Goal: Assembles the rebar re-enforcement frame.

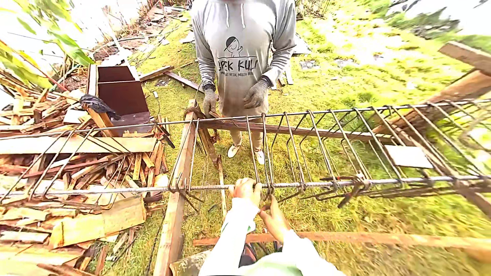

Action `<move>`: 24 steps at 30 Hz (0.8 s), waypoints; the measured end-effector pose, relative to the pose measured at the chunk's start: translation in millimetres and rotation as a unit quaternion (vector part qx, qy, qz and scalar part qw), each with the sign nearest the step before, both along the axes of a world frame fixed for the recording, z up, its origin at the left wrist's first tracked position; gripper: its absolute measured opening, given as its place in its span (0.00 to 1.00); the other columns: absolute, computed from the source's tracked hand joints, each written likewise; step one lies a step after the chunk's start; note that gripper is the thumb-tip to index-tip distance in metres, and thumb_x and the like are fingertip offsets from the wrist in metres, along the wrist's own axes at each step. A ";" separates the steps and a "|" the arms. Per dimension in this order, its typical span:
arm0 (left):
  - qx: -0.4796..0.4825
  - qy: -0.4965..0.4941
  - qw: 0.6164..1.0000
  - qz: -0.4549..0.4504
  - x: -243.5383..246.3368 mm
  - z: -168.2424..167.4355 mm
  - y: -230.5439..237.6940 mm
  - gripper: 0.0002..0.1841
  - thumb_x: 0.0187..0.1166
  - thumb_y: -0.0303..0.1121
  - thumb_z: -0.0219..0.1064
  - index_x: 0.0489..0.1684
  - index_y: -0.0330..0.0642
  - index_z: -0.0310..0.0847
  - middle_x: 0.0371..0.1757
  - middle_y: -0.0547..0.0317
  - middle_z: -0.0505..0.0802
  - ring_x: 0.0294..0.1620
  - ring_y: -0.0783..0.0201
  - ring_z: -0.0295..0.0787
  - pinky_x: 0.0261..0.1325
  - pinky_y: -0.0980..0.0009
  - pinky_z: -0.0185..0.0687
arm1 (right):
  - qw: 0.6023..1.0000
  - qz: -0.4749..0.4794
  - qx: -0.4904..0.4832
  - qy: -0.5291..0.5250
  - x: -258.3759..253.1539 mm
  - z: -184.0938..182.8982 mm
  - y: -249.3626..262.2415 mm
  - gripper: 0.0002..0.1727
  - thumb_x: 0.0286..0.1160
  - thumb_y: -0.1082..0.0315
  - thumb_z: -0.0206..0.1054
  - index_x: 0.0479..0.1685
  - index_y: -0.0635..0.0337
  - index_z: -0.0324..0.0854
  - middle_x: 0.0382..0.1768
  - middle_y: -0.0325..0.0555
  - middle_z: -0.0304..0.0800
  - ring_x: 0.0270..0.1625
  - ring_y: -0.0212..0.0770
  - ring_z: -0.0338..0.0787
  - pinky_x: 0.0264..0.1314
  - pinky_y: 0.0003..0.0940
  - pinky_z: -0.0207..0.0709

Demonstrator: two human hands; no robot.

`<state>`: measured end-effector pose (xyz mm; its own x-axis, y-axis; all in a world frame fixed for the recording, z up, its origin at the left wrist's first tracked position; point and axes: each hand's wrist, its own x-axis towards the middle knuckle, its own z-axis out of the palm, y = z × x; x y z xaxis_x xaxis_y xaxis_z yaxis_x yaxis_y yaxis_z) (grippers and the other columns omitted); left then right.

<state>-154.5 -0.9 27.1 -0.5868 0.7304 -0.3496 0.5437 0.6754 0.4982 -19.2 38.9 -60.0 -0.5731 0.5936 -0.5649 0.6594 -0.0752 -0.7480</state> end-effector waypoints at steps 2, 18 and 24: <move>-0.002 -0.009 1.000 -0.001 -1.7 1.7 -2.4 0.21 0.88 0.51 0.57 0.64 0.53 0.89 0.73 0.67 0.88 0.80 0.62 0.74 0.83 0.45 0.56 | 0.999 -0.034 0.026 0.019 -6.3 -6.1 -4.6 0.49 0.79 0.63 0.67 0.94 0.61 0.38 0.65 0.55 0.86 0.63 0.52 0.90 0.68 0.53 0.83; 0.094 0.047 0.994 0.005 -19.9 -13.6 -40.1 0.13 0.81 0.44 0.68 0.57 0.61 0.95 0.69 0.69 0.90 0.78 0.60 0.76 0.78 0.43 0.60 | 0.979 0.043 0.195 0.045 -48.8 6.1 -10.6 0.24 0.93 0.56 0.46 0.69 0.61 0.79 0.56 0.54 0.91 0.64 0.50 0.90 0.72 0.49 0.79; -0.015 0.055 0.997 -0.044 -43.4 1.9 -28.2 0.15 0.76 0.49 0.72 0.56 0.60 0.93 0.64 0.68 0.91 0.74 0.63 0.79 0.85 0.46 0.53 | 0.970 0.108 0.216 -0.008 -49.7 11.4 -0.9 0.23 0.94 0.58 0.45 0.69 0.63 0.78 0.62 0.58 0.88 0.69 0.54 0.87 0.75 0.50 0.77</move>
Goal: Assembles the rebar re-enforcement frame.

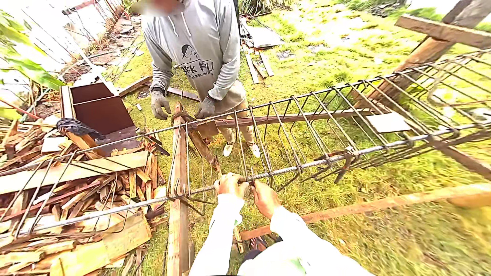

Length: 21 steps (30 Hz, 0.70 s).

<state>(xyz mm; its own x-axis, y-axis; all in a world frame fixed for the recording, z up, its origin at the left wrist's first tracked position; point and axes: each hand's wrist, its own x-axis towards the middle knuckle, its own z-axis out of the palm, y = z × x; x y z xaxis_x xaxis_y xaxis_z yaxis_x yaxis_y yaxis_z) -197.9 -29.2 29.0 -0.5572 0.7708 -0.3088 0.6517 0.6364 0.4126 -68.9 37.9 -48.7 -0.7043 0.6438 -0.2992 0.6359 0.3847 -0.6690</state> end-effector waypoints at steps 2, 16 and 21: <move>0.020 0.004 1.000 -0.006 -2.1 -11.9 2.3 0.16 0.72 0.48 0.76 0.54 0.55 0.93 0.62 0.63 0.91 0.70 0.62 0.82 0.84 0.48 0.57 | 1.000 0.015 0.011 -0.018 1.1 3.4 2.7 0.23 0.94 0.59 0.45 0.69 0.63 0.78 0.62 0.59 0.88 0.70 0.55 0.87 0.75 0.51 0.77; -0.025 -0.026 0.998 -0.042 -8.5 11.3 8.7 0.18 0.80 0.47 0.71 0.57 0.46 0.94 0.59 0.52 0.93 0.64 0.57 0.89 0.76 0.54 0.78 | 0.994 0.079 -0.062 -0.035 5.1 25.2 12.6 0.24 0.95 0.59 0.43 0.72 0.66 0.74 0.67 0.63 0.85 0.75 0.61 0.82 0.77 0.57 0.74; -0.077 -0.193 0.976 -0.070 -49.0 -3.1 41.7 0.32 0.67 0.41 0.84 0.71 0.38 0.82 0.63 0.48 0.93 0.64 0.59 0.91 0.75 0.59 0.81 | 0.995 0.068 -0.068 -0.006 3.0 13.1 9.7 0.25 0.95 0.58 0.43 0.72 0.67 0.74 0.66 0.63 0.85 0.75 0.60 0.83 0.77 0.57 0.75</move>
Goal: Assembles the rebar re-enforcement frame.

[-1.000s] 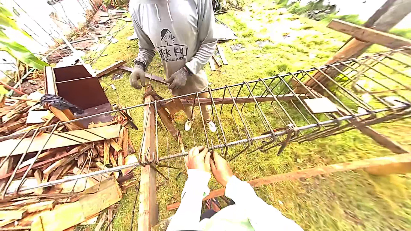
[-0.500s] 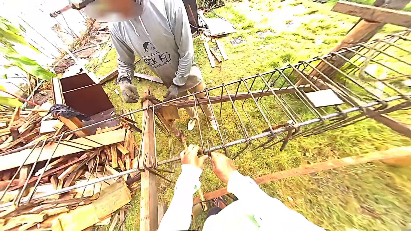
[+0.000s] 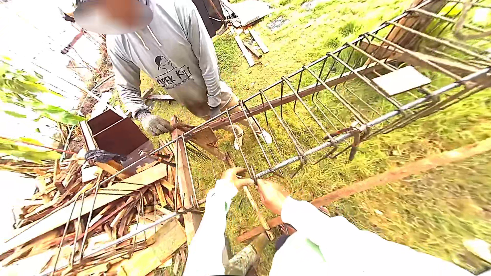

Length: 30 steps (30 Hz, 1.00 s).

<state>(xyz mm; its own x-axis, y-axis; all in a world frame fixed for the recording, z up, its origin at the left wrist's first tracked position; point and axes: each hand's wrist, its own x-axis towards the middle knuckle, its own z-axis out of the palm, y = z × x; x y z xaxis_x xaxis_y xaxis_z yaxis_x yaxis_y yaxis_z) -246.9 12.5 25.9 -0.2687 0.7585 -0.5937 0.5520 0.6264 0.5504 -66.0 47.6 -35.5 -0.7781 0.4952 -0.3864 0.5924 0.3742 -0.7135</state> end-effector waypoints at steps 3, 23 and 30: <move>0.026 -0.055 0.998 0.017 4.7 -14.4 -6.3 0.24 0.74 0.38 0.78 0.66 0.34 0.85 0.58 0.47 0.95 0.55 0.62 0.94 0.66 0.63 0.87 | 1.000 -0.008 -0.012 -0.014 -0.8 5.6 -2.0 0.24 0.94 0.60 0.43 0.73 0.67 0.72 0.68 0.63 0.84 0.76 0.60 0.82 0.78 0.56 0.74; 0.154 0.105 0.974 -0.128 15.8 -32.3 -25.5 0.25 0.88 0.46 0.61 0.86 0.64 0.72 0.75 0.60 0.88 0.72 0.58 0.86 0.78 0.49 0.76 | 0.994 -0.044 -0.020 -0.094 -5.8 11.9 -5.7 0.32 0.86 0.56 0.59 0.84 0.66 0.63 0.73 0.65 0.80 0.77 0.63 0.80 0.76 0.63 0.74; 0.264 0.183 0.947 -0.007 40.4 -43.4 -47.1 0.34 0.79 0.43 0.68 0.88 0.52 0.69 0.71 0.64 0.91 0.72 0.58 0.86 0.82 0.47 0.69 | 0.998 0.011 -0.068 -0.015 101.3 47.4 53.0 0.28 0.88 0.51 0.59 0.80 0.57 0.75 0.68 0.58 0.86 0.69 0.55 0.86 0.77 0.59 0.74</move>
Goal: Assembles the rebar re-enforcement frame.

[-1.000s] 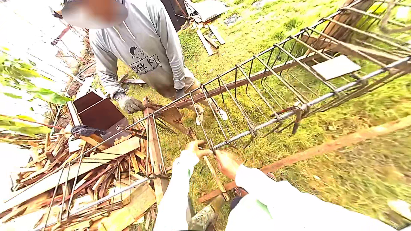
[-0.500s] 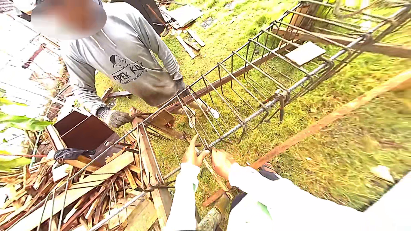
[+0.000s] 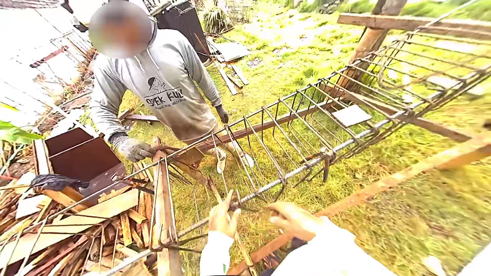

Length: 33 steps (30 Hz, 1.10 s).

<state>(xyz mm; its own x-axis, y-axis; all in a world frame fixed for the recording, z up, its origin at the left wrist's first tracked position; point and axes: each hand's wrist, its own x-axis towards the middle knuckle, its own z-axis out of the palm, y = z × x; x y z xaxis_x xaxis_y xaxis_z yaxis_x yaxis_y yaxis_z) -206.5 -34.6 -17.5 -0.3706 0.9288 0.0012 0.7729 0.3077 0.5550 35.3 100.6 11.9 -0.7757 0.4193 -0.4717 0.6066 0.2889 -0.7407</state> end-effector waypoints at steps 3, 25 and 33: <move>0.002 -0.011 0.995 0.099 23.0 14.8 6.1 0.50 0.68 0.45 0.80 0.93 0.42 0.55 0.70 0.55 0.91 0.72 0.48 0.86 0.83 0.41 0.66 | 0.983 -0.172 0.059 0.024 80.8 28.6 62.8 0.23 0.89 0.55 0.58 0.75 0.56 0.80 0.64 0.54 0.89 0.65 0.50 0.89 0.75 0.54 0.78; -0.185 -0.199 0.924 0.268 22.7 41.8 68.0 0.35 0.82 0.58 0.64 0.80 0.42 0.73 0.68 0.50 0.90 0.73 0.53 0.83 0.87 0.45 0.57 | 0.872 -0.086 0.466 -0.123 198.6 -12.9 335.7 0.27 0.83 0.68 0.59 0.82 0.51 0.76 0.80 0.60 0.77 0.84 0.73 0.69 0.78 0.79 0.58; -0.013 -0.348 0.862 0.368 -8.7 16.1 107.8 0.20 0.95 0.42 0.49 0.59 0.39 0.85 0.37 0.57 0.86 0.35 0.63 0.79 0.47 0.63 0.77 | 0.903 -0.170 0.393 -0.030 156.8 49.0 312.1 0.27 0.88 0.62 0.55 0.79 0.71 0.72 0.69 0.77 0.81 0.73 0.75 0.81 0.78 0.73 0.67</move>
